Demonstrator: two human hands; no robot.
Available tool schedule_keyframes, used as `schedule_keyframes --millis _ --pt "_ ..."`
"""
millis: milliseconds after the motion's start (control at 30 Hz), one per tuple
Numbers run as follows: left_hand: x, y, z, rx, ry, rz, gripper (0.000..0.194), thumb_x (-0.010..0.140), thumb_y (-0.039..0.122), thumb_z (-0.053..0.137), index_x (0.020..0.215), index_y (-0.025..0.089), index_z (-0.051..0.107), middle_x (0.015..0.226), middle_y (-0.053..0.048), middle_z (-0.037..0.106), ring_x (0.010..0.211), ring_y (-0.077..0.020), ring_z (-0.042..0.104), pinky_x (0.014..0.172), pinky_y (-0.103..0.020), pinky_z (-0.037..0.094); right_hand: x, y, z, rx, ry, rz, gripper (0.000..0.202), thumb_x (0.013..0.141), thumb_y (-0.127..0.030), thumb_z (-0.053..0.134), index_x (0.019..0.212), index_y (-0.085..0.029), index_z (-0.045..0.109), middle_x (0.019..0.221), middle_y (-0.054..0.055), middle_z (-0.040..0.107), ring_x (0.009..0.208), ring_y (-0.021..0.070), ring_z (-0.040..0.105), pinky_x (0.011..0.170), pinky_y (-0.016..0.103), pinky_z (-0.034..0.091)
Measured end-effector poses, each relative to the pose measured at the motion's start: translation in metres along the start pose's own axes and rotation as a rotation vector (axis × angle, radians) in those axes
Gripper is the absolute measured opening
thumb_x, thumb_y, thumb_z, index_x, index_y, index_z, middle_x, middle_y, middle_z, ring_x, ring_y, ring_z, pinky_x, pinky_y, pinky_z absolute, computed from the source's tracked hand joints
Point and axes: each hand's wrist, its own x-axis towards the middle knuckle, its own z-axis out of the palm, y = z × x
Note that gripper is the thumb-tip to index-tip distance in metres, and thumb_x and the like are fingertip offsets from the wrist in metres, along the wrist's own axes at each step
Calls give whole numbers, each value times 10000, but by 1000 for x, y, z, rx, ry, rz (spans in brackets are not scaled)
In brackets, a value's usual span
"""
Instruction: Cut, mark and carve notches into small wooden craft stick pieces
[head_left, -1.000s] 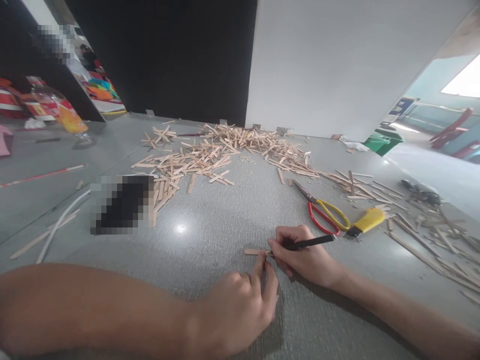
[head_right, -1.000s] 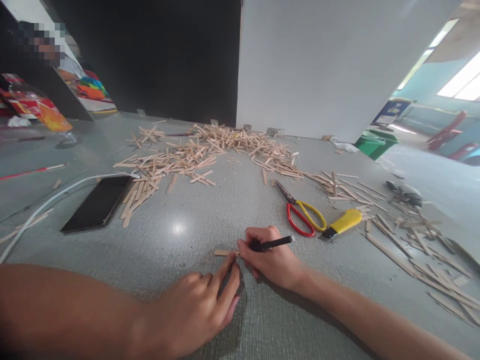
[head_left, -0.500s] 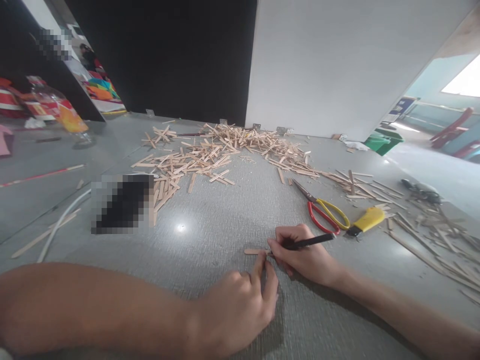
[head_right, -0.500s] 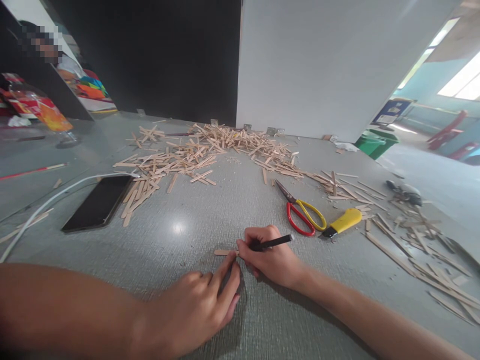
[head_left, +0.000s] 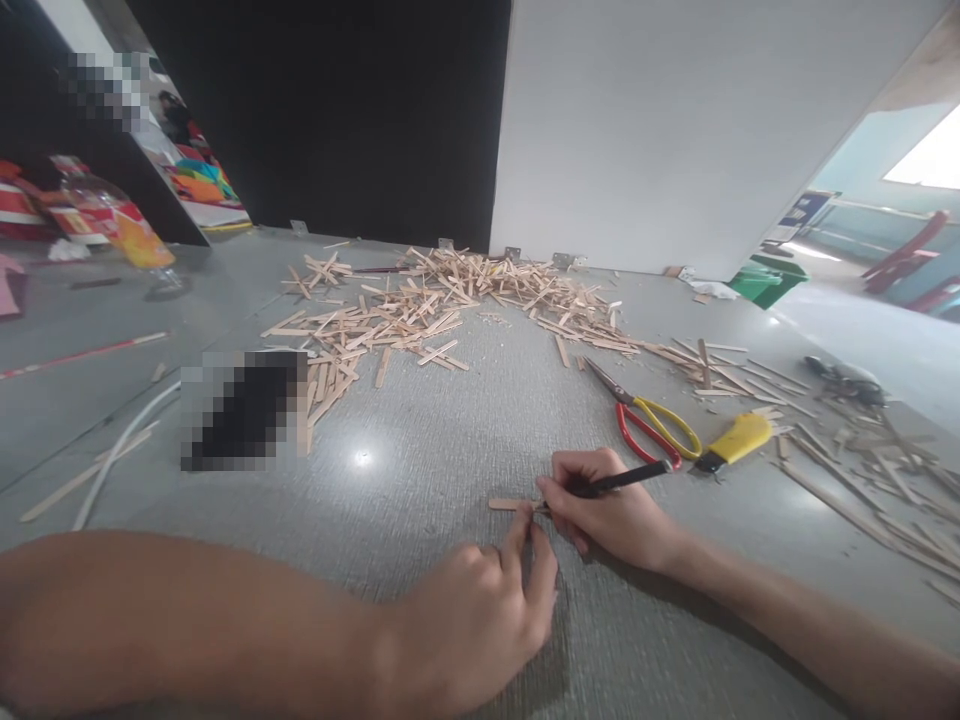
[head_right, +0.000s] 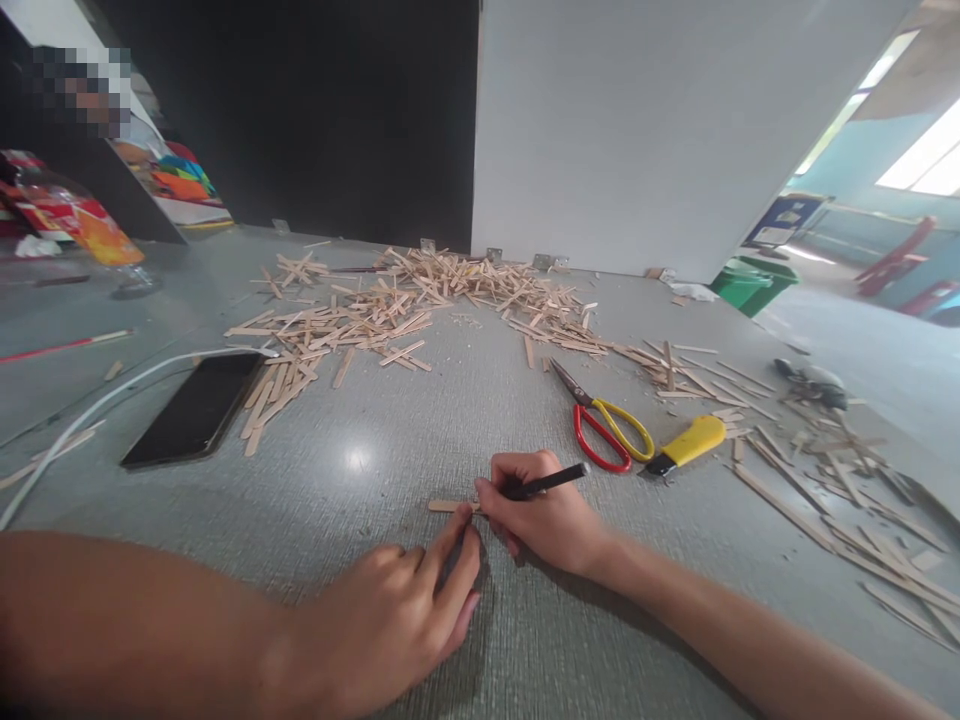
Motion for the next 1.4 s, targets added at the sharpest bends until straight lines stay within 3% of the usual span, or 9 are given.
schedule_keyframes --millis 200,400,533,733,1067,1400 --pt "0 -1 0 -12 -25 19 430 940 108 464 1283 -101 615 1216 -382 679 671 -274 760 427 -303 496 0 -3 1 -2 10 11 419 966 -380 652 625 -239 453 462 -59 552 331 81 478 352 198 351" --pt "1 -2 -2 -19 -35 7 451 913 171 586 1285 -79 633 1287 -379 649 646 -255 753 431 -303 541 -1 -5 2 -1 21 12 438 965 -409 641 613 -239 444 456 -58 527 338 77 458 344 197 321" --pt "3 -4 -6 -26 -52 20 430 882 172 619 1239 -61 672 1299 -362 655 722 -298 774 404 -311 550 -1 -3 1 -12 26 9 424 972 -387 623 613 -235 455 443 -62 506 333 75 453 333 187 304" --pt "5 -5 -10 -11 -46 -6 422 847 165 632 1214 -33 699 1256 -341 689 614 -263 750 372 -305 535 -2 -2 0 -21 26 13 407 970 -329 609 612 -242 437 438 -68 504 321 87 496 314 176 320" --pt "5 -6 -10 -4 -78 21 414 857 160 619 1215 -32 702 1269 -336 684 728 -304 781 381 -295 544 -2 -3 0 -13 27 46 384 957 -290 602 612 -242 437 422 -75 504 307 85 493 297 163 332" --pt "5 -5 -11 -20 -56 -14 408 837 171 645 1197 -12 707 1267 -328 689 690 -285 777 390 -297 554 -2 -8 0 -19 24 60 387 951 -283 595 603 -245 428 430 -71 529 300 81 498 281 153 356"
